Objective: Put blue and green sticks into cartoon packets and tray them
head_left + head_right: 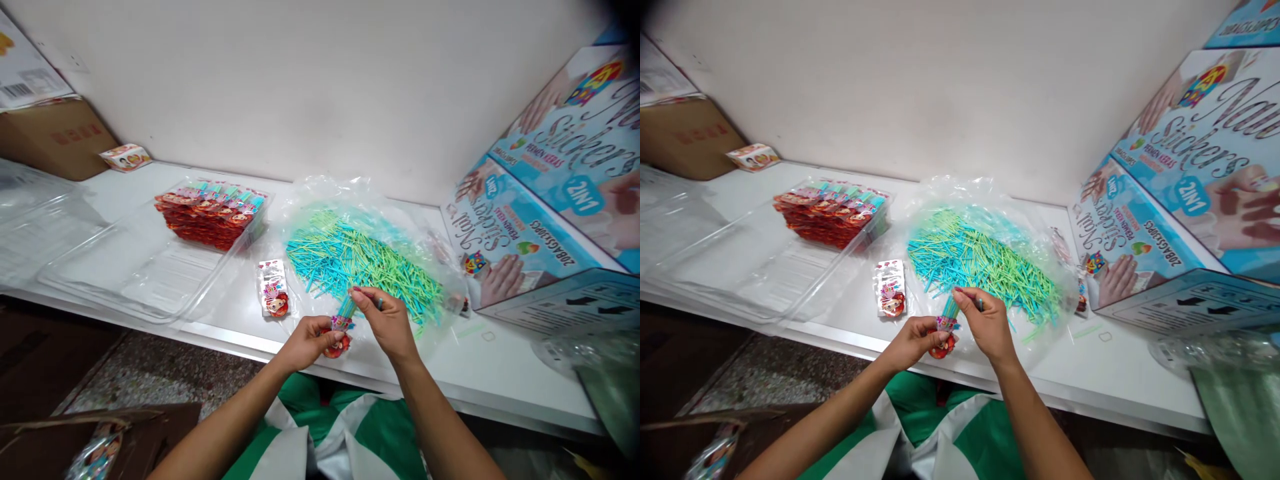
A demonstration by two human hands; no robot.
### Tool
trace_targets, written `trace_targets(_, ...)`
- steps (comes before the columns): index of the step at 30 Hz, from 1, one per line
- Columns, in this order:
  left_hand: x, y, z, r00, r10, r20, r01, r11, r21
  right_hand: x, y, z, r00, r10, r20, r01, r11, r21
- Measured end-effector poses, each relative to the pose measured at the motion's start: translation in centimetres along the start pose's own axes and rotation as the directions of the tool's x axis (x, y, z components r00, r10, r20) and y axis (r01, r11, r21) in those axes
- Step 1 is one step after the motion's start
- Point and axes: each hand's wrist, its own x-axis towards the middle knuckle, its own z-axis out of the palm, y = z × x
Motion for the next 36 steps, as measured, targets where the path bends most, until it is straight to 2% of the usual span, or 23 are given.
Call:
trace_targets(5, -0.5, 0.6, -0.2, 0.998, 0.012, -0.062, -0.012, 1.0, -0.009, 0.3, -0.3, 0.8, 1.0, 0.016, 0.005, -0.016, 1.0, 0.023)
trace_targets(14, -1.4, 2.9, -0.8, 0.996, 0.012, -0.084, -0.013, 1.0, -0.005, 1.4, -1.9, 2.6, 0.998, 0.017, 0.054, -0.019, 0.999, 0.044)
trace_targets(17, -1.7, 4.6, -1.8, 0.992, 0.044, -0.115, -0.038, 0.998, 0.047, 1.8, -2.3, 2.9, 0.998, -0.017, 0.06, 0.016, 1.0, 0.015)
trace_targets(19, -1.7, 6.4, -3.2, 0.979, 0.091, -0.184, -0.068, 0.989, 0.128, 1.9, -2.2, 2.8, 0.998, -0.026, 0.064, 0.028, 0.999, -0.019)
trace_targets(21, -1.7, 9.0, -5.7, 0.94, 0.192, -0.282, -0.125, 0.963, 0.239, 2.1, -1.7, 2.4, 0.997, -0.02, 0.074, 0.024, 0.998, -0.055)
trace_targets(23, -1.4, 12.0, -9.1, 0.859, 0.346, -0.377, -0.203, 0.907, 0.369, 2.1, -0.8, 1.9, 0.996, -0.013, 0.09, 0.021, 0.996, -0.089)
trace_targets(25, -1.1, 15.2, -13.5, 0.708, 0.491, -0.508, -0.252, 0.847, 0.468, 1.9, 0.6, 1.3, 0.994, -0.005, 0.109, 0.019, 0.992, -0.127)
trace_targets(27, -0.9, 18.3, -18.3, 0.547, 0.569, -0.615, -0.209, 0.803, 0.558, 1.2, 2.3, 0.9, 0.989, 0.024, 0.143, 0.002, 0.984, -0.177)
trace_targets(28, -0.8, 19.8, -20.6, 0.464, 0.596, -0.656, -0.145, 0.781, 0.607, 0.7, 3.2, 0.8, 0.983, 0.046, 0.176, -0.008, 0.978, -0.21)
trace_targets(29, -0.7, 21.2, -22.9, 0.404, 0.592, -0.697, -0.03, 0.77, 0.637, -0.1, 4.1, 0.8, 0.974, 0.07, 0.215, -0.015, 0.969, -0.248)
trace_targets(30, -0.6, 22.4, -25.0, 0.373, 0.568, -0.734, 0.101, 0.761, 0.64, -0.9, 4.9, 0.9, 0.961, 0.1, 0.258, -0.023, 0.958, -0.287)
trace_targets(32, -0.4, 24.4, -28.5, 0.333, 0.554, -0.763, 0.187, 0.754, 0.629, -2.7, 6.4, 1.3, 0.923, 0.172, 0.345, -0.046, 0.937, -0.346)
trace_targets(34, -0.1, 25.7, -31.0, 0.319, 0.558, -0.766, 0.242, 0.733, 0.635, -4.4, 7.4, 1.8, 0.884, 0.216, 0.414, -0.046, 0.922, -0.384)
trace_targets(36, 0.5, 26.6, -32.9, 0.328, 0.588, -0.74, 0.286, 0.684, 0.671, -5.4, 8.1, 2.2, 0.878, 0.226, 0.423, -0.029, 0.905, -0.423)
